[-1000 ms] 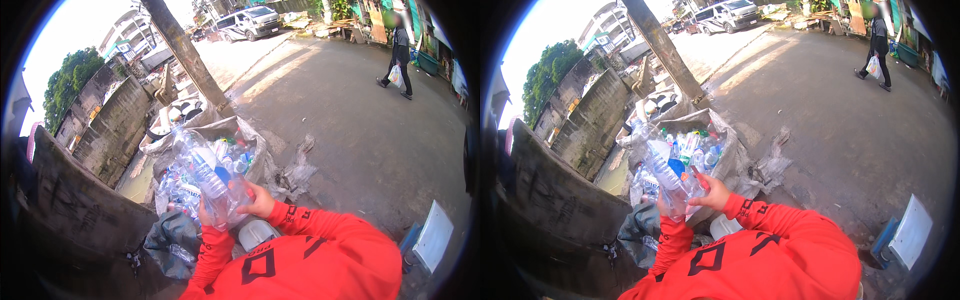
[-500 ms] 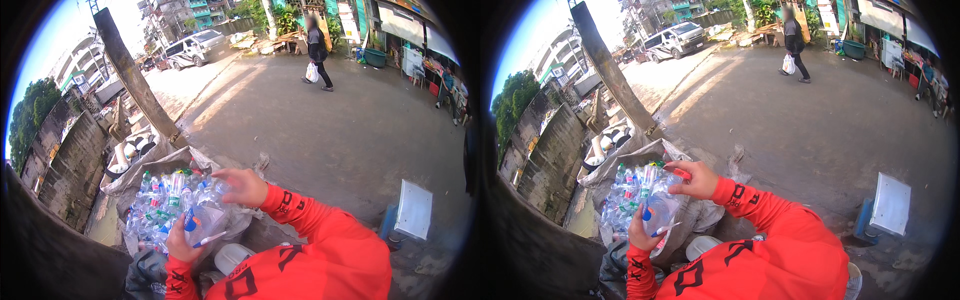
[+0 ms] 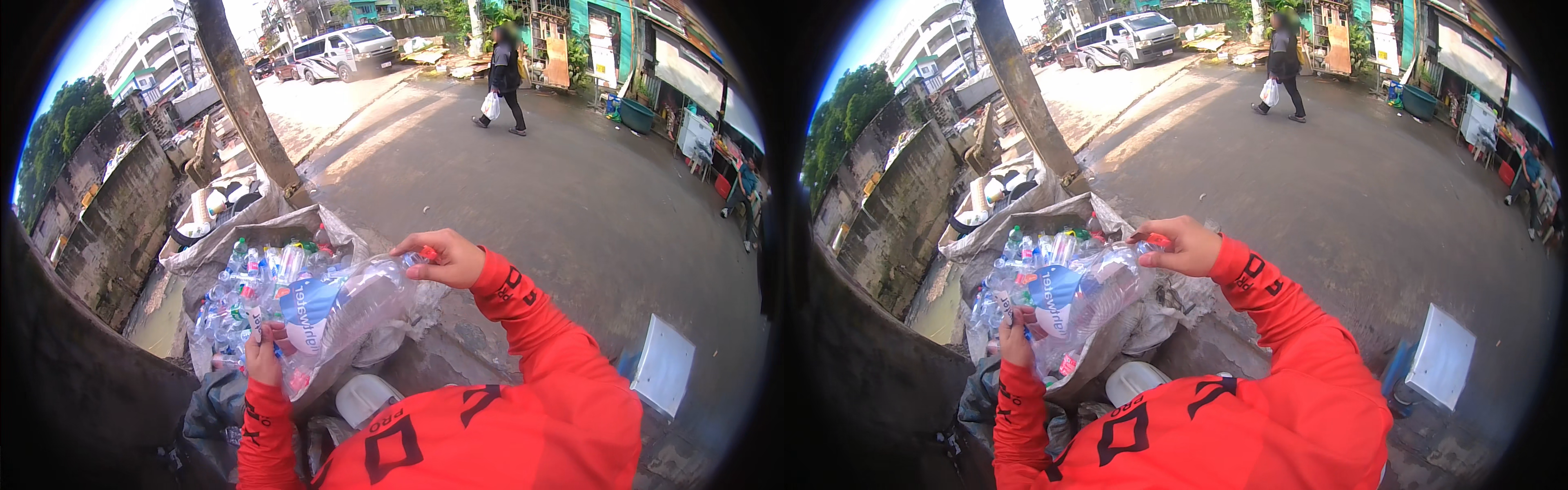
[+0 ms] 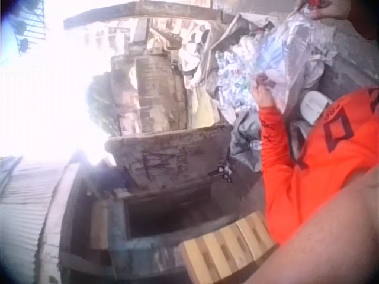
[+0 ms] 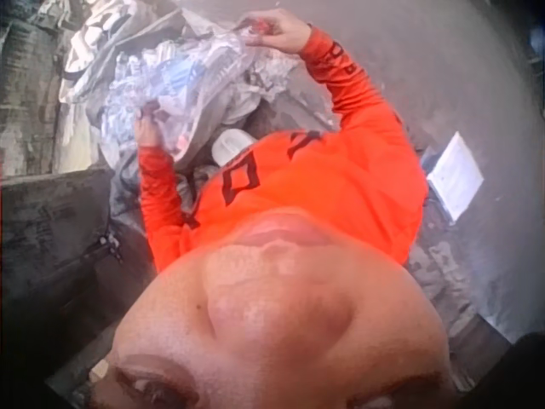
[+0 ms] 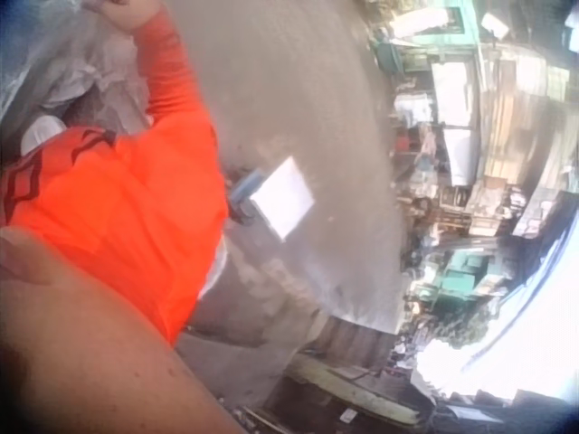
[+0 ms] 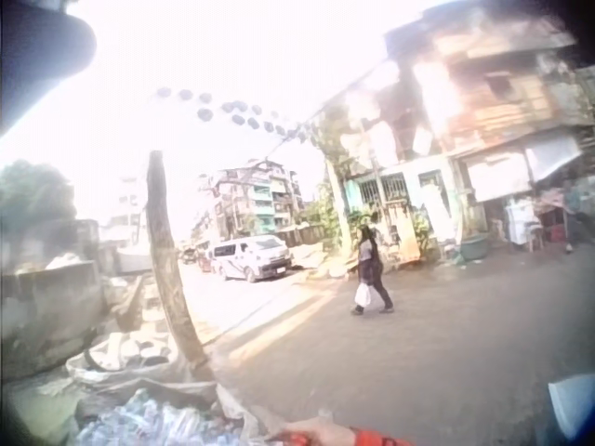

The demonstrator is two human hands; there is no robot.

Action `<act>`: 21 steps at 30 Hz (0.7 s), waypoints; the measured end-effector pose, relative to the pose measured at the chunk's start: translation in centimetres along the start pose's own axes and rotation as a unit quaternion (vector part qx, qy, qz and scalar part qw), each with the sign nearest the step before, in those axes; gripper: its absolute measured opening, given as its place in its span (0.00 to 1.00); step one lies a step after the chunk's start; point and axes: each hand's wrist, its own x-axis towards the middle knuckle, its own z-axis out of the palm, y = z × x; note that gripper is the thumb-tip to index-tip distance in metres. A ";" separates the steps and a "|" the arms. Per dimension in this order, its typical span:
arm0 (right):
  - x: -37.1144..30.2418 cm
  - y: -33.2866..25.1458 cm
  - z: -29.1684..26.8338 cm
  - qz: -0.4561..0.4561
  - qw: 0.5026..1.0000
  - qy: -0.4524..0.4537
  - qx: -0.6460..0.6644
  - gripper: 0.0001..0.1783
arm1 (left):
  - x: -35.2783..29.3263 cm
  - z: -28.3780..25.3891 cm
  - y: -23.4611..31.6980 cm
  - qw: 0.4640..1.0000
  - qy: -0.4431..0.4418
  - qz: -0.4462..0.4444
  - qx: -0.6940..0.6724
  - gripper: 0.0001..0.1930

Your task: The person sits on the ground and processes plastic bottles from a large sack. They remove labels from the bottles using a small red tool and place the bottles into a smaller bag. The bottle caps are collected in a white container.

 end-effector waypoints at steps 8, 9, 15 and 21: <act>-2.1 2.6 -2.8 0.068 0.992 0.033 0.096 0.15 | -1.3 -15.4 -8.6 0.926 0.317 -0.110 -0.171 0.11; -2.3 2.3 -2.7 0.124 0.986 0.047 0.098 0.15 | -3.8 -16.8 -8.8 0.902 0.370 -0.115 -0.189 0.11; -6.3 8.4 -1.1 0.214 0.969 0.118 -0.032 0.17 | -17.8 -25.3 -17.2 0.836 0.534 -0.105 -0.074 0.09; -4.3 11.9 4.7 0.303 0.951 -0.053 -0.020 0.18 | -31.9 -22.9 -23.4 0.710 0.670 -0.211 0.055 0.13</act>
